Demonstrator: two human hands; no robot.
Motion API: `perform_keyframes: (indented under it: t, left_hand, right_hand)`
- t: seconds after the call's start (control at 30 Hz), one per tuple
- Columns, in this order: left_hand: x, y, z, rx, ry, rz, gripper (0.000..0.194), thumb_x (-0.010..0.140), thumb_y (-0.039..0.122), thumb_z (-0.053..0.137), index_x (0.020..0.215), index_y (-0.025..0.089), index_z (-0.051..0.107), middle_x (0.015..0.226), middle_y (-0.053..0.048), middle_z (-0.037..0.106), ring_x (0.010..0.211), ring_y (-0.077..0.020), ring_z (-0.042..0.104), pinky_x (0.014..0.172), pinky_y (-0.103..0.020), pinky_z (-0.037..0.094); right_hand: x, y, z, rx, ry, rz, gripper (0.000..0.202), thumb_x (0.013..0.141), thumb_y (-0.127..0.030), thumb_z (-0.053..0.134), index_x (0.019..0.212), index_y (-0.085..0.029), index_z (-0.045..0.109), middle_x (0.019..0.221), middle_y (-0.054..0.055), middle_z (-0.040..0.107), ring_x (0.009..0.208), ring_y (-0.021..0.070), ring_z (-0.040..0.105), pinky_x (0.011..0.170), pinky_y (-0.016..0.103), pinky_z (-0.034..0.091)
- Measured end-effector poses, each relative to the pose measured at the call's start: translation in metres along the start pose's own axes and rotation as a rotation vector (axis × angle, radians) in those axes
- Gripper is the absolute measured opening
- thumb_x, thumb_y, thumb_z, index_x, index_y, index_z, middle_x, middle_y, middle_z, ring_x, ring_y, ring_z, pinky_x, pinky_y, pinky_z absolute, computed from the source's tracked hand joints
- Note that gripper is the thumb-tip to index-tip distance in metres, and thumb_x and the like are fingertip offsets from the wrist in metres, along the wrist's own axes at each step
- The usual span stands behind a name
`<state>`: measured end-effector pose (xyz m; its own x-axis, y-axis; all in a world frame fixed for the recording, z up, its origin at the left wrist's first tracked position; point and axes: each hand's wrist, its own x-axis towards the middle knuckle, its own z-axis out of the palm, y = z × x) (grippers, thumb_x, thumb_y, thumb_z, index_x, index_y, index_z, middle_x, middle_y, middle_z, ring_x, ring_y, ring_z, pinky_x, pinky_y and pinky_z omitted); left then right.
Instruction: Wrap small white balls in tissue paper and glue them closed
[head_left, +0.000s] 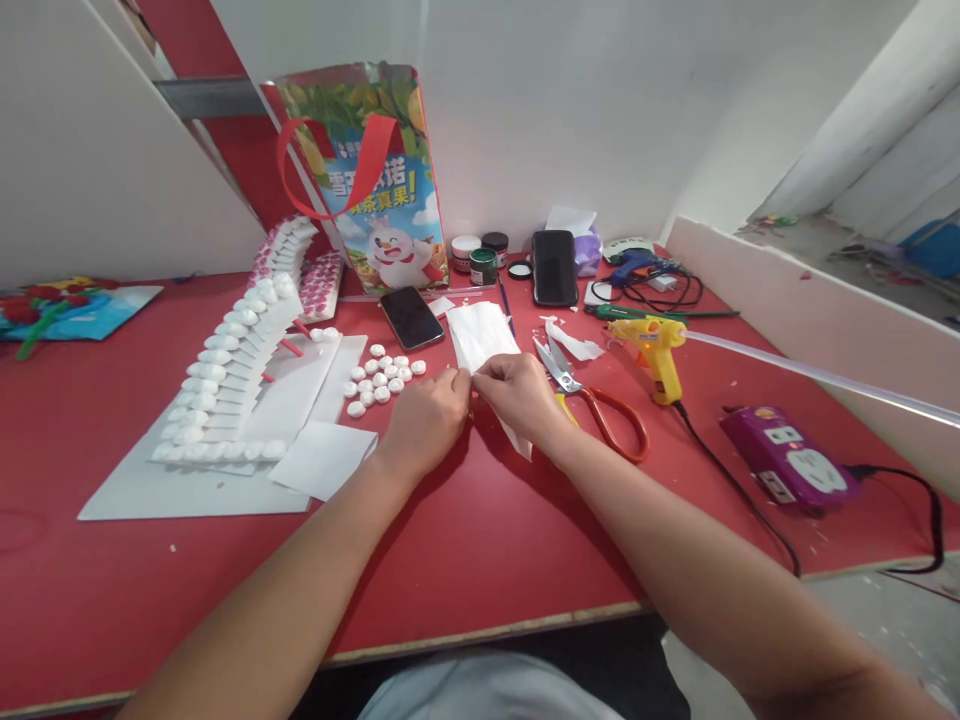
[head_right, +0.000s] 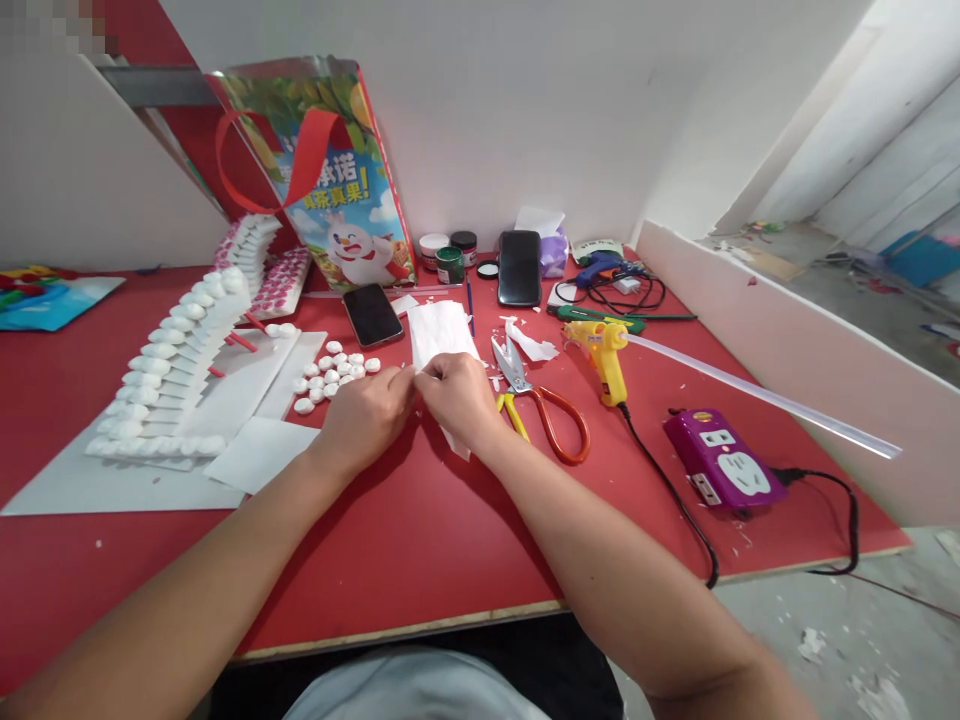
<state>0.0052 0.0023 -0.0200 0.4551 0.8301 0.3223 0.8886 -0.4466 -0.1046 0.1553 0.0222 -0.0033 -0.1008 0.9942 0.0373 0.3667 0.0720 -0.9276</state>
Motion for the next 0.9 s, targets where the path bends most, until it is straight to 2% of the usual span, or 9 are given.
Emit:
perform_keyframes:
  t: [0.1, 0.27, 0.37, 0.47, 0.53, 0.6, 0.7, 0.9]
  left_hand:
    - [-0.0001, -0.0003, -0.0015, 0.045, 0.008, 0.008, 0.028, 0.098, 0.006, 0.037, 0.09, 0.014, 0.063, 0.075, -0.009, 0.065, 0.058, -0.02, 0.059, 0.051, -0.031, 0.029]
    - [-0.0007, -0.0046, -0.001, -0.031, 0.028, 0.036, 0.034, 0.1, 0.008, 0.035, 0.117, 0.01, 0.065, 0.082, -0.01, 0.069, 0.064, -0.0217, 0.062, 0.055, -0.031, 0.038]
    - [-0.0014, -0.0042, -0.0016, -0.322, 0.104, 0.0, 0.034, 0.102, 0.015, 0.039, 0.12, 0.009, 0.067, 0.085, -0.01, 0.07, 0.07, -0.0207, 0.063, 0.061, -0.031, 0.044]
    - [-0.0011, -0.003, -0.0033, -0.753, 0.171, -0.133, 0.032, 0.103, 0.026, 0.045, 0.108, 0.013, 0.074, 0.08, -0.005, 0.067, 0.075, -0.0182, 0.062, 0.071, -0.029, 0.047]
    - [-0.0005, -0.0038, -0.0032, -0.96, 0.168, -0.234, 0.032, 0.103, 0.032, 0.049, 0.103, 0.015, 0.077, 0.076, -0.002, 0.064, 0.074, -0.0166, 0.06, 0.072, -0.028, 0.047]
    - [0.0001, -0.0058, -0.0017, -1.054, 0.149, -0.277, 0.031, 0.101, 0.036, 0.053, 0.103, 0.017, 0.078, 0.076, -0.001, 0.063, 0.072, -0.0155, 0.058, 0.072, -0.028, 0.046]
    - [0.0002, -0.0088, 0.0008, -1.019, 0.177, -0.23, 0.029, 0.101, 0.034, 0.054, 0.103, 0.017, 0.078, 0.079, -0.002, 0.064, 0.074, -0.016, 0.059, 0.072, -0.028, 0.045]
    - [-0.0011, -0.0087, 0.0011, -0.662, 0.284, -0.087, 0.028, 0.104, 0.027, 0.048, 0.104, 0.014, 0.073, 0.081, -0.006, 0.064, 0.075, -0.0182, 0.059, 0.07, -0.029, 0.044]
  right_hand:
    - [0.0007, -0.0014, -0.0035, -0.028, -0.044, -0.022, 0.024, 0.073, -0.019, 0.056, 0.05, -0.018, 0.05, 0.049, -0.004, 0.042, 0.056, 0.0106, 0.038, 0.057, 0.029, 0.027]
    - [0.0027, 0.0018, -0.0056, 0.012, -0.087, -0.012, 0.027, 0.08, -0.03, 0.057, 0.056, -0.018, 0.053, 0.053, -0.004, 0.045, 0.056, 0.01, 0.039, 0.055, 0.026, 0.03]
    - [0.0028, 0.0033, -0.0048, 0.058, -0.064, -0.006, 0.022, 0.078, -0.027, 0.058, 0.058, -0.018, 0.055, 0.055, -0.004, 0.05, 0.057, 0.0101, 0.044, 0.055, 0.025, 0.033]
    - [0.0033, 0.0034, -0.0037, 0.116, -0.052, -0.036, 0.018, 0.077, -0.022, 0.058, 0.06, -0.017, 0.06, 0.059, -0.002, 0.06, 0.059, 0.011, 0.051, 0.058, 0.025, 0.038]
    - [0.0041, 0.0035, -0.0032, 0.12, -0.058, -0.066, 0.019, 0.08, -0.021, 0.057, 0.062, -0.016, 0.063, 0.064, 0.001, 0.066, 0.062, 0.0125, 0.057, 0.062, 0.025, 0.041]
    - [0.0047, 0.0039, -0.003, 0.082, -0.065, -0.094, 0.021, 0.083, -0.021, 0.056, 0.064, -0.016, 0.064, 0.066, 0.002, 0.068, 0.064, 0.0137, 0.06, 0.064, 0.026, 0.043]
    - [0.0045, 0.0042, -0.0033, -0.05, -0.058, -0.144, 0.023, 0.086, -0.019, 0.056, 0.065, -0.015, 0.066, 0.067, 0.003, 0.068, 0.064, 0.0135, 0.058, 0.064, 0.026, 0.04]
    - [0.0018, -0.0014, -0.0068, -0.224, -0.032, -0.216, 0.028, 0.09, -0.022, 0.059, 0.064, -0.015, 0.067, 0.056, -0.002, 0.054, 0.058, 0.0105, 0.045, 0.06, 0.026, 0.032]
